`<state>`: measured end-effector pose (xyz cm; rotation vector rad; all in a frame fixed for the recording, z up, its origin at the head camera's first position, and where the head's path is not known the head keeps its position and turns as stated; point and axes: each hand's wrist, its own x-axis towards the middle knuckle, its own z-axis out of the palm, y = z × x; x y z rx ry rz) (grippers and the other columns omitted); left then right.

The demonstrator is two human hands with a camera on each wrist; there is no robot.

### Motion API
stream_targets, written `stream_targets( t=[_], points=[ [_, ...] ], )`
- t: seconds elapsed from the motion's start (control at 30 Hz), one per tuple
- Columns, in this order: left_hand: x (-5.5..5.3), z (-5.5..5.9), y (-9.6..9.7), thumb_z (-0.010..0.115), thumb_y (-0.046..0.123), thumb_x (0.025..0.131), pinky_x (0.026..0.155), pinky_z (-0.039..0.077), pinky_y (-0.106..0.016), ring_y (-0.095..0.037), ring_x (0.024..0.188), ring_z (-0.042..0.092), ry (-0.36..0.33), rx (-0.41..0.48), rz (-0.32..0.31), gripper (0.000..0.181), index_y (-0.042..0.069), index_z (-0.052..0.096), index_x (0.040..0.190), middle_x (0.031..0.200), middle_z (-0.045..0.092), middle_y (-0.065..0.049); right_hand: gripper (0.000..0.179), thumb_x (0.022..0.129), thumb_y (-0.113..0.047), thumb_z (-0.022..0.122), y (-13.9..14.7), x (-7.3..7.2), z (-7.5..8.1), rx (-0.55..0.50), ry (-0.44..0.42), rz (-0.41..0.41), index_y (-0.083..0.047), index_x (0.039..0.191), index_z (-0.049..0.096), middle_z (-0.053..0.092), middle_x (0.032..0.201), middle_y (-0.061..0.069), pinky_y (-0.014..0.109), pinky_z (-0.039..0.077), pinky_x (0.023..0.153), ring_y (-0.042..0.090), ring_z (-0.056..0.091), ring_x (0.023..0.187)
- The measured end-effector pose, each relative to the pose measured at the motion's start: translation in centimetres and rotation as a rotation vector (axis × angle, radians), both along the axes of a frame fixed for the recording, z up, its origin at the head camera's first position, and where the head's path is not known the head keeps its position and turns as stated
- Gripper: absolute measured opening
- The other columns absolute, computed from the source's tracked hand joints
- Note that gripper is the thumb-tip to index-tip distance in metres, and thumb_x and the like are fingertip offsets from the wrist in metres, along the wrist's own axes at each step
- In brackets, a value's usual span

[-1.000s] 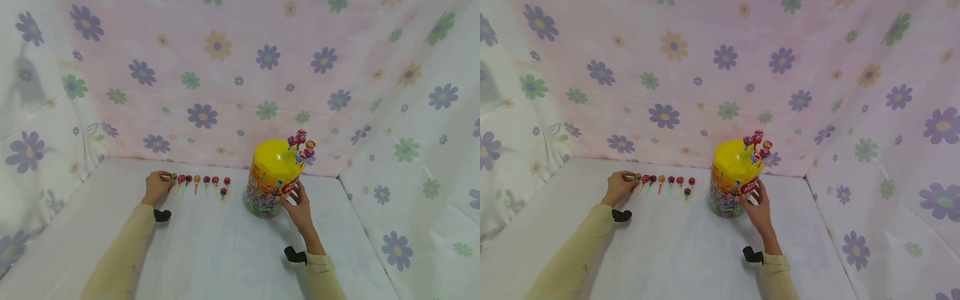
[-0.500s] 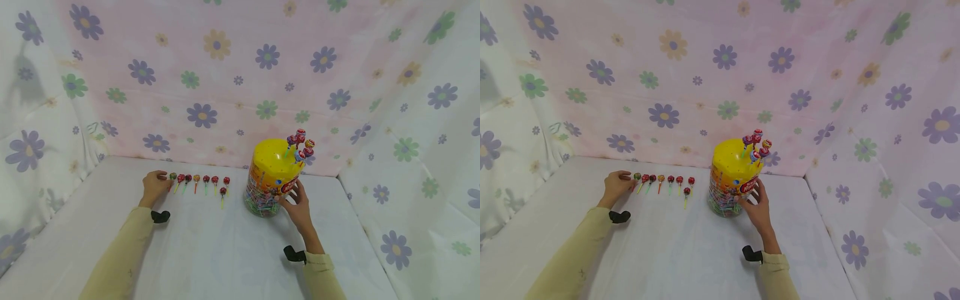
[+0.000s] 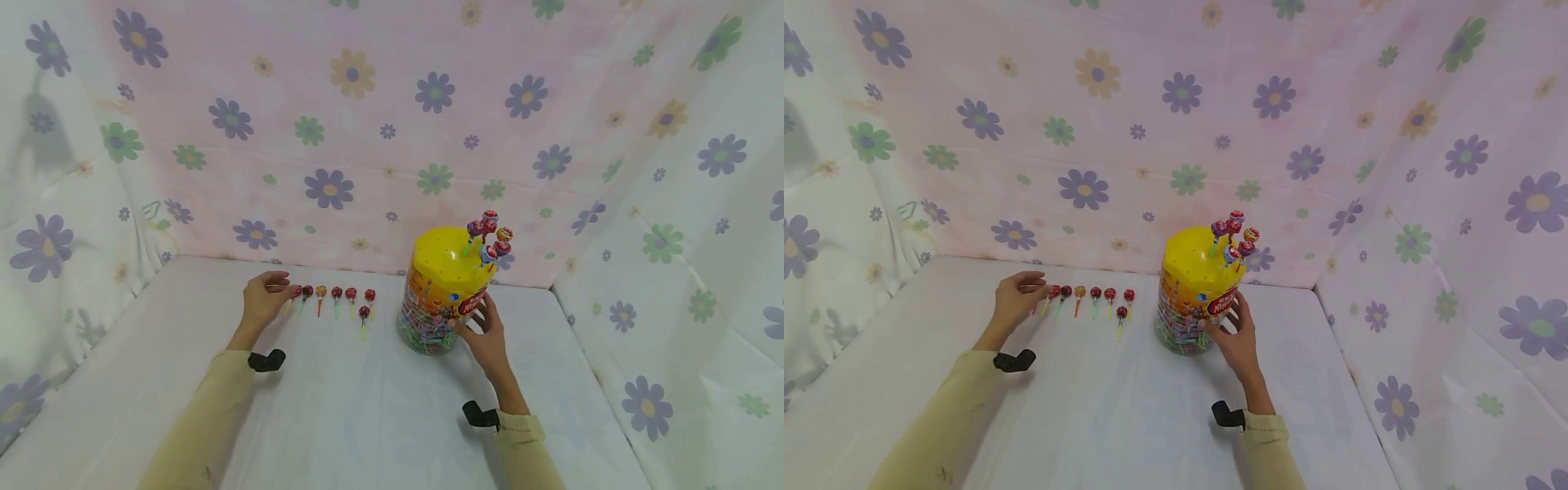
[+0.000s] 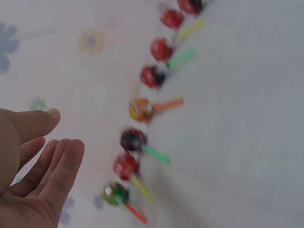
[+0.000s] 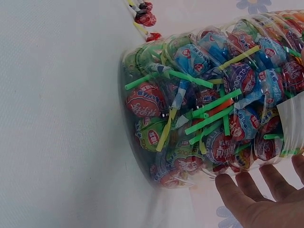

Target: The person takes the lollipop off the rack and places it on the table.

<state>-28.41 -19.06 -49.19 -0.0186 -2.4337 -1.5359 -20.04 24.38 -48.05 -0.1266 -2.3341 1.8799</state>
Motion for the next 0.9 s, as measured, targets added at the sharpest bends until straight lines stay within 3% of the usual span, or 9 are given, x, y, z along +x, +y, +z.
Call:
stream_targets(
  t=[0.17, 0.27, 0.4, 0.5, 0.6, 0.8, 0.9],
  points=[
    [0.8, 2.2, 2.7, 0.073, 0.012, 0.095, 0.073, 0.05, -0.007, -0.039, 0.106, 0.069, 0.061, 0.036, -0.105, 0.036, -0.004, 0.065, 0.127, 0.114, 0.069, -0.025, 0.096, 0.089, -0.028, 0.081, 0.0, 0.1, 0.0, 0.007, 0.004, -0.008, -0.028, 0.163, 0.021, 0.033, 0.163, 0.01, 0.057, 0.04, 0.115, 0.038, 0.038, 0.146],
    [2.1, 4.5, 4.8, 0.072, 0.007, 0.095, 0.072, 0.053, -0.009, -0.041, 0.104, 0.069, 0.109, 0.078, -0.193, 0.036, -0.007, 0.064, 0.126, 0.113, 0.067, -0.029, 0.094, 0.089, -0.028, 0.082, 0.0, 0.1, 0.0, 0.007, 0.007, -0.013, -0.028, 0.162, 0.023, 0.034, 0.163, 0.009, 0.057, 0.04, 0.115, 0.038, 0.039, 0.145],
    [3.3, 6.6, 7.6, 0.072, 0.002, 0.093, 0.071, 0.054, -0.012, -0.043, 0.103, 0.069, 0.15, 0.133, -0.28, 0.036, -0.008, 0.063, 0.126, 0.112, 0.067, -0.03, 0.094, 0.088, -0.029, 0.082, 0.0, 0.1, 0.0, 0.001, 0.001, -0.016, -0.029, 0.162, 0.023, 0.035, 0.162, 0.008, 0.056, 0.041, 0.115, 0.037, 0.039, 0.145],
    [3.4, 6.9, 9.5, 0.074, 0.002, 0.092, 0.072, 0.055, -0.013, -0.038, 0.101, 0.07, 0.165, 0.167, -0.325, 0.038, -0.003, 0.065, 0.127, 0.112, 0.068, -0.024, 0.095, 0.088, -0.029, 0.082, 0.0, 0.1, 0.0, -0.003, 0.002, -0.014, -0.029, 0.162, 0.023, 0.034, 0.163, 0.008, 0.056, 0.04, 0.115, 0.036, 0.039, 0.145],
    [4.1, 7.8, 11.5, 0.076, 0.002, 0.09, 0.071, 0.059, -0.018, -0.033, 0.097, 0.071, 0.187, 0.206, -0.391, 0.039, -0.001, 0.065, 0.128, 0.111, 0.068, -0.021, 0.094, 0.088, -0.029, 0.082, 0.1, 0.1, 0.0, -0.004, 0.009, -0.013, -0.028, 0.162, 0.024, 0.035, 0.162, 0.007, 0.056, 0.04, 0.115, 0.036, 0.039, 0.145],
    [5.4, 9.8, 14.8, 0.074, -0.004, 0.089, 0.073, 0.064, -0.031, -0.034, 0.094, 0.072, 0.204, 0.312, -0.548, 0.043, -0.003, 0.061, 0.131, 0.115, 0.064, -0.024, 0.094, 0.088, -0.029, 0.082, 0.1, 0.0, 0.0, -0.004, 0.02, -0.006, -0.028, 0.162, 0.024, 0.035, 0.162, 0.008, 0.057, 0.04, 0.115, 0.037, 0.039, 0.145],
    [5.8, 10.7, 16.3, 0.073, -0.005, 0.09, 0.076, 0.064, -0.034, -0.036, 0.096, 0.071, 0.222, 0.331, -0.589, 0.043, -0.004, 0.061, 0.131, 0.117, 0.063, -0.025, 0.094, 0.088, -0.029, 0.082, 0.0, 0.1, 0.0, -0.003, 0.024, -0.001, -0.027, 0.162, 0.023, 0.034, 0.163, 0.01, 0.058, 0.04, 0.115, 0.039, 0.038, 0.145]
  ],
)
